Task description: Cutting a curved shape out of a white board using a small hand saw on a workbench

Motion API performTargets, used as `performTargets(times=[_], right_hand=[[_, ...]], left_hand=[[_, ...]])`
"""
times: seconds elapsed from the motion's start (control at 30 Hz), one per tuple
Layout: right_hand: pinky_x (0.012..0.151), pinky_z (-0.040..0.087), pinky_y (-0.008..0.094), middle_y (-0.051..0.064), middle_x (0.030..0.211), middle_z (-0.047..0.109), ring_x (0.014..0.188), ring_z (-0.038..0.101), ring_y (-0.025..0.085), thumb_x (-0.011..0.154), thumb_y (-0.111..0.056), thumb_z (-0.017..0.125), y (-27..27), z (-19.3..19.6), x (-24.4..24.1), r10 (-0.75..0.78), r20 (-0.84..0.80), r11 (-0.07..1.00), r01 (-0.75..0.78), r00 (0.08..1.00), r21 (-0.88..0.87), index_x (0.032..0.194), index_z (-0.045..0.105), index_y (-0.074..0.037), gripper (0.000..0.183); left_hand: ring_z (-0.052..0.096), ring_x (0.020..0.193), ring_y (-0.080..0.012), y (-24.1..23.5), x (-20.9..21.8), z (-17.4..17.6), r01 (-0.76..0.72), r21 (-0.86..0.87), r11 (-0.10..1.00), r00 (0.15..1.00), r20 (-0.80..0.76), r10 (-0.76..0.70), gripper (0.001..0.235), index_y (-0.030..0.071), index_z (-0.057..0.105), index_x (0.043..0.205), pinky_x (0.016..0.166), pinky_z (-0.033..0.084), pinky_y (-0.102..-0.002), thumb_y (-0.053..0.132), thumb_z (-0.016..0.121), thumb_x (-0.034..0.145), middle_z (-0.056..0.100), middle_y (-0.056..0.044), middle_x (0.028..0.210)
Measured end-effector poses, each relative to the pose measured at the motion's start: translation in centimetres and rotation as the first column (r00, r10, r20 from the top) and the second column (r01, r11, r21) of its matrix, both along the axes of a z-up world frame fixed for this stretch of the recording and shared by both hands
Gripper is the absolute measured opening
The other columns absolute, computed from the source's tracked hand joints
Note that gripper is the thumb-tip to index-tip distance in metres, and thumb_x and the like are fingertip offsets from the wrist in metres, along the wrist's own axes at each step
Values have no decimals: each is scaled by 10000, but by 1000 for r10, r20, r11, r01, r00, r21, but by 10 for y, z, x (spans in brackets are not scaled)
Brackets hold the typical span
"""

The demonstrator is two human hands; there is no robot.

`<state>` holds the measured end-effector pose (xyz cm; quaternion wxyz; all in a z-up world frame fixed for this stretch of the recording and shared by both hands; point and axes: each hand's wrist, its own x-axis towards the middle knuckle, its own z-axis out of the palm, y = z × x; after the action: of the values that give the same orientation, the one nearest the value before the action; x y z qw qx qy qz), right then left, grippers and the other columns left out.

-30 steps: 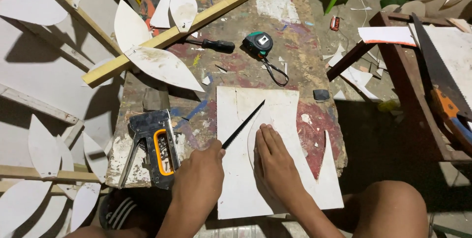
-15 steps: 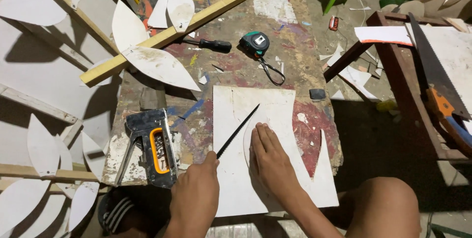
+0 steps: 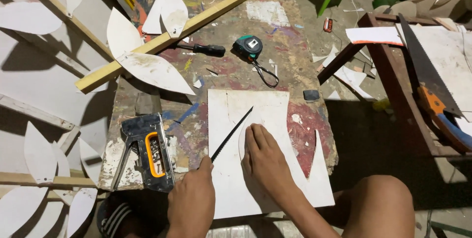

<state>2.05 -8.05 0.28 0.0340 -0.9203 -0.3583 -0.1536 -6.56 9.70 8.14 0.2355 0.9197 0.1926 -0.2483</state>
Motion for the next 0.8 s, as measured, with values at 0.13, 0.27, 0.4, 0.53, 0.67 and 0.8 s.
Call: performTargets(times=[0.13,0.27,0.4,0.53,0.67,0.8], right_hand=[[1209,355,436,278,1483,489,1386,456,383,943,-162,510,-1,-3,0,-23,-27,1000,23,999,12,1449,467,93,568],[1209,344,437,277,1496,485,1394,448,383,949,-186,517,0,-2,0,-37,-49,999,37,998,-6,1466,457,88,588],[1186,365,461,277,1495,477,1386,448,396,958,-176,522,-1,-4,1,-35,-91,999,37,995,16,1466,450,86,575],[1193,375,433,259,1475,506,1365,482,379,916,-147,557,-2,-8,0,-22,-11,999,23,1000,35,1451,480,84,588],[1188,370,449,261,1504,474,1388,454,393,937,-148,551,-4,-11,4,-25,-72,998,29,997,55,1470,449,85,591],[1178,384,446,252,1509,484,1401,460,385,932,-145,569,-5,-15,2,-23,-64,998,27,998,60,1470,455,76,593]], left_hand=[[670,764,-359,-5,-7,-1,38,24,999,999,-10,-38,188,193,455,1239,661,527,-519,236,325,1109,637,-96,804],[702,923,-383,-10,-8,7,6,34,999,994,-108,-2,272,238,411,1300,768,544,-511,138,291,1078,693,-131,1004],[697,781,-323,-6,-6,-1,16,36,999,999,-51,-14,211,193,452,1258,668,551,-477,152,315,1102,667,-90,842],[706,830,-417,-11,-2,-2,20,41,999,1000,-11,-20,231,185,462,1230,707,550,-544,110,310,1074,666,-141,904],[701,881,-393,-7,-6,4,14,32,999,999,-52,-12,248,198,447,1255,742,553,-536,117,303,1070,685,-130,943],[690,1013,-413,-7,-16,-3,-135,-19,991,989,-66,134,306,248,438,1315,807,555,-556,434,327,1099,713,-119,1075]])
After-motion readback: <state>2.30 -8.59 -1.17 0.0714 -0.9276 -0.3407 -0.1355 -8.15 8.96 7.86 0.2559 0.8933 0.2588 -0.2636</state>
